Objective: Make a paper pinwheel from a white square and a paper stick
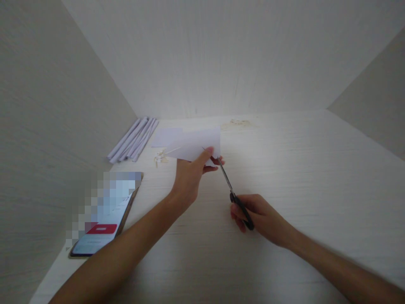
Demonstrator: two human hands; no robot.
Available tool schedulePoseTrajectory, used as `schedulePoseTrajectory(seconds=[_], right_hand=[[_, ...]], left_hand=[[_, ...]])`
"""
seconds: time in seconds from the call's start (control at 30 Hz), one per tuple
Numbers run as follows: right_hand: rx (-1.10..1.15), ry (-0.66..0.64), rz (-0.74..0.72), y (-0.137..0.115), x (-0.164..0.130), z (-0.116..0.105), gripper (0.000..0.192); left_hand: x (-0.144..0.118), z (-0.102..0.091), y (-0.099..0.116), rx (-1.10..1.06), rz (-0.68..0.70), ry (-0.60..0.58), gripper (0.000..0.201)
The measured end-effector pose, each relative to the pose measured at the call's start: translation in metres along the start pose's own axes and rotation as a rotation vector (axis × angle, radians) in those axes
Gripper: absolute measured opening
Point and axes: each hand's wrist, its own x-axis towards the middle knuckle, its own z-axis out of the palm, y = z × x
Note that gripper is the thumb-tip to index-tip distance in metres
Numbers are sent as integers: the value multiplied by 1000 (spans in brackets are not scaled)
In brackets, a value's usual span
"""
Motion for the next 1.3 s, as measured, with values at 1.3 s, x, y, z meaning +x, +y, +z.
schedulePoseTrajectory(seconds=[1.3], right_hand=[[25,-6,-35,2,-1,-4,43]], left_hand=[[0,-2,5,-8,-13,-43,15]])
